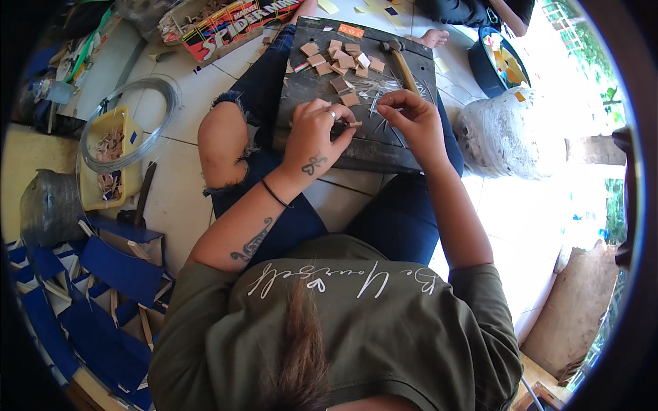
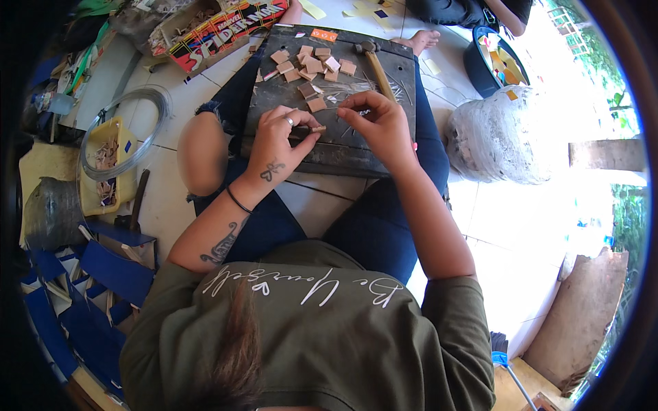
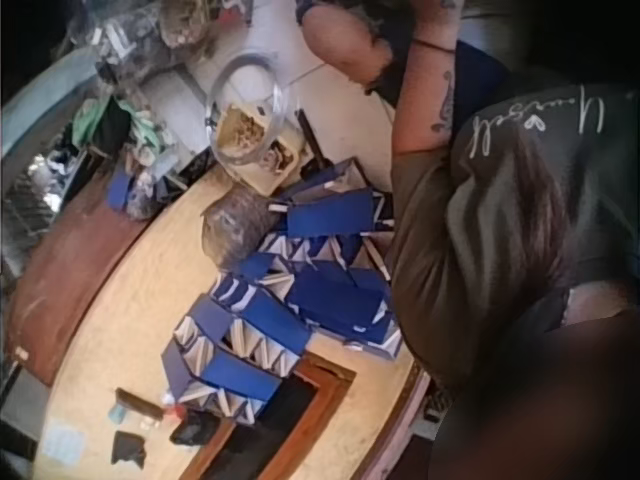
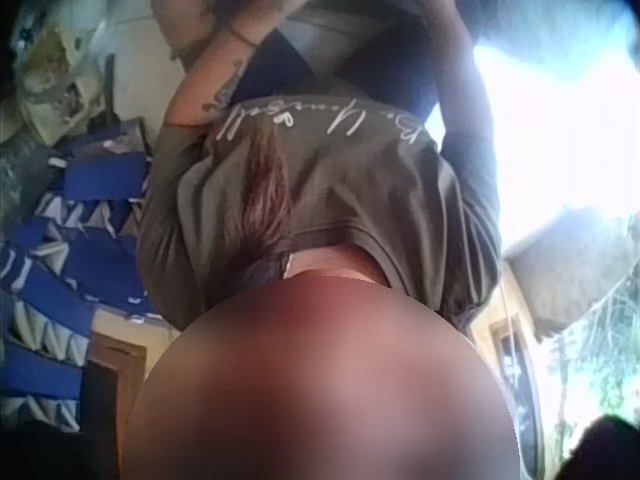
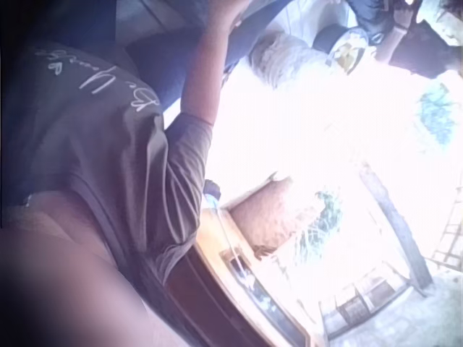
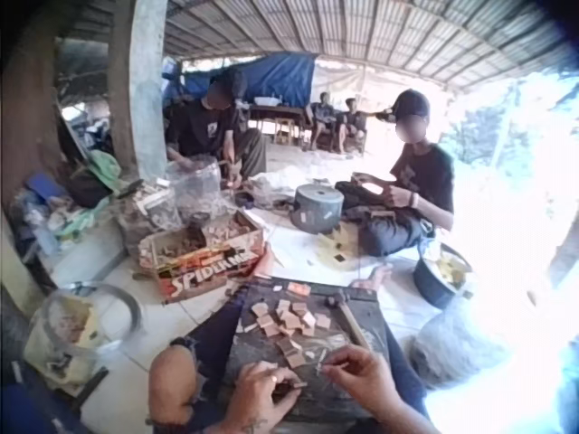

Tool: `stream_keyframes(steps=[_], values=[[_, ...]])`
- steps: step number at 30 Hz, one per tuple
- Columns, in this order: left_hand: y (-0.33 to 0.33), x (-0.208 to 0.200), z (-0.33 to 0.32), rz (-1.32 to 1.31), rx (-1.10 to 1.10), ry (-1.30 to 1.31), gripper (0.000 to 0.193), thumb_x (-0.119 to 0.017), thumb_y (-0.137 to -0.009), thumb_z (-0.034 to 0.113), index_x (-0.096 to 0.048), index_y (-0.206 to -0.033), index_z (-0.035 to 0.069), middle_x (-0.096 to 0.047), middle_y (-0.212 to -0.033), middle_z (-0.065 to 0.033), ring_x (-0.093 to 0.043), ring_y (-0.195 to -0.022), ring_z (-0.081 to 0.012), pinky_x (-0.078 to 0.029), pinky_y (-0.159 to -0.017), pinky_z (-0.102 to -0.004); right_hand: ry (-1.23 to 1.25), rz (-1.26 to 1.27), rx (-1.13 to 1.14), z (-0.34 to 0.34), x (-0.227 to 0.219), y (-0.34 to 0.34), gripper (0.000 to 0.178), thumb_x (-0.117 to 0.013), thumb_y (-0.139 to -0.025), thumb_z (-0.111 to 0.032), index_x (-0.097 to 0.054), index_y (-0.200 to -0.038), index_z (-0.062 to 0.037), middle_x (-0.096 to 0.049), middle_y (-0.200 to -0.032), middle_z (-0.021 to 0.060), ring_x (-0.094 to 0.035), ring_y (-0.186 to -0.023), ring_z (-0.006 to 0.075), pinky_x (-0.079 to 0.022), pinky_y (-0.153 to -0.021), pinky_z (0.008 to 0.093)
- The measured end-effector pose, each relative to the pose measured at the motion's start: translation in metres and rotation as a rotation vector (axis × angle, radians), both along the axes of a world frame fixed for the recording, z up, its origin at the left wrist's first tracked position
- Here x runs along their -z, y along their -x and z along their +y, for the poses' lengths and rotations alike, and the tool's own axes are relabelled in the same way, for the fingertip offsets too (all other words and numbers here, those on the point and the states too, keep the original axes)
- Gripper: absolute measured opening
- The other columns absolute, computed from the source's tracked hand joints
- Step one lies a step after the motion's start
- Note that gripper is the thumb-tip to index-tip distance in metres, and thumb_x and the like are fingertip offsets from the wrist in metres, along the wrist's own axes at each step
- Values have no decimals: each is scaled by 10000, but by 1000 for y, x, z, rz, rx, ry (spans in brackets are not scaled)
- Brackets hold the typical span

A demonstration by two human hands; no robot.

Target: The person sits on the floor and repeatedly hammers nails into small wooden blocks placed on a dark work surface. They pick up each block, position a nail, and strike it with a hammer, then set the block aside.

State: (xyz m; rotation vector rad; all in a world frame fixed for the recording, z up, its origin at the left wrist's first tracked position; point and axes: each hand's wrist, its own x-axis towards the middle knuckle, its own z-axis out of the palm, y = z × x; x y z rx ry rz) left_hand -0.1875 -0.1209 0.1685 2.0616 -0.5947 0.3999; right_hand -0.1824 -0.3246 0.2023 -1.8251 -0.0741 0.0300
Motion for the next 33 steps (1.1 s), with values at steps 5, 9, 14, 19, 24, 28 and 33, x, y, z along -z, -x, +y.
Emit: stream_keyframes(steps=[5, 9, 14, 19, 24, 28, 33], values=[[1, 3, 3, 25, -11, -7, 149, -777, -744, 91, -687, -863, 100, -636, -861, -53, -597, -859, -263, -454, -798, -368, 72, -49, -19, 15, -5, 12, 111, -741, -859, -84, -685, -927, -15, -705, -832, 6, -629, -748, 56, -498, -695, 215], [1, 4, 3, 49, -11, -5, 148, -778, -742, 90, -689, -860, 98, -634, -866, -57, -596, -870, -267, -461, -801, -373, 221, -159, -30, 24, -8, 16, 109, -743, -854, -80, -685, -918, -13, -711, -835, 20, -663, -775, 78, -520, -734, 231], [2, 4, 4, 36, -18, -22, 145, -778, -742, 90, -694, -859, 103, -637, -866, -52, -597, -879, -264, -459, -808, -374, 298, -237, -57, 27, -10, 17, 100, -744, -840, -54, -685, -895, 6, -718, -830, 45, -689, -790, 101, -533, -743, 246], [2, 3, 3, 46, -17, 7, 141, -779, -724, 95, -690, -832, 116, -648, -830, -27, -591, -886, -245, -432, -849, -381, 368, -296, -75, 29, -9, 17, 94, -738, -839, -45, -689, -899, 9, -721, -821, 58, -694, -765, 112, -535, -720, 250], [2, 3, 3, 48, -13, 2, 141, -777, -718, 99, -689, -826, 121, -659, -820, -13, -593, -911, -232, -419, -880, -384, 389, -325, -84, 29, -10, 18, 90, -737, -836, -41, -686, -890, 10, -723, -818, 62, -697, -757, 119, -534, -701, 253], [2, 3, 3, 40, -23, -10, 142, -775, -719, 100, -689, -832, 119, -666, -823, -12, -595, -930, -231, -418, -886, -387, 423, -326, -84, 29, -11, 18, 88, -738, -833, -37, -685, -885, 9, -721, -817, 67, -699, -758, 125, -534, -693, 256], [2, 3, 3, 51, -21, -10, 143, -775, -721, 102, -690, -834, 119, -674, -829, -12, -598, -939, -234, -417, -892, -387, 418, -347, -80, 30, -10, 20, 85, -737, -829, -30, -684, -883, 7, -719, -820, 72, -701, -760, 134, -535, -688, 263]])
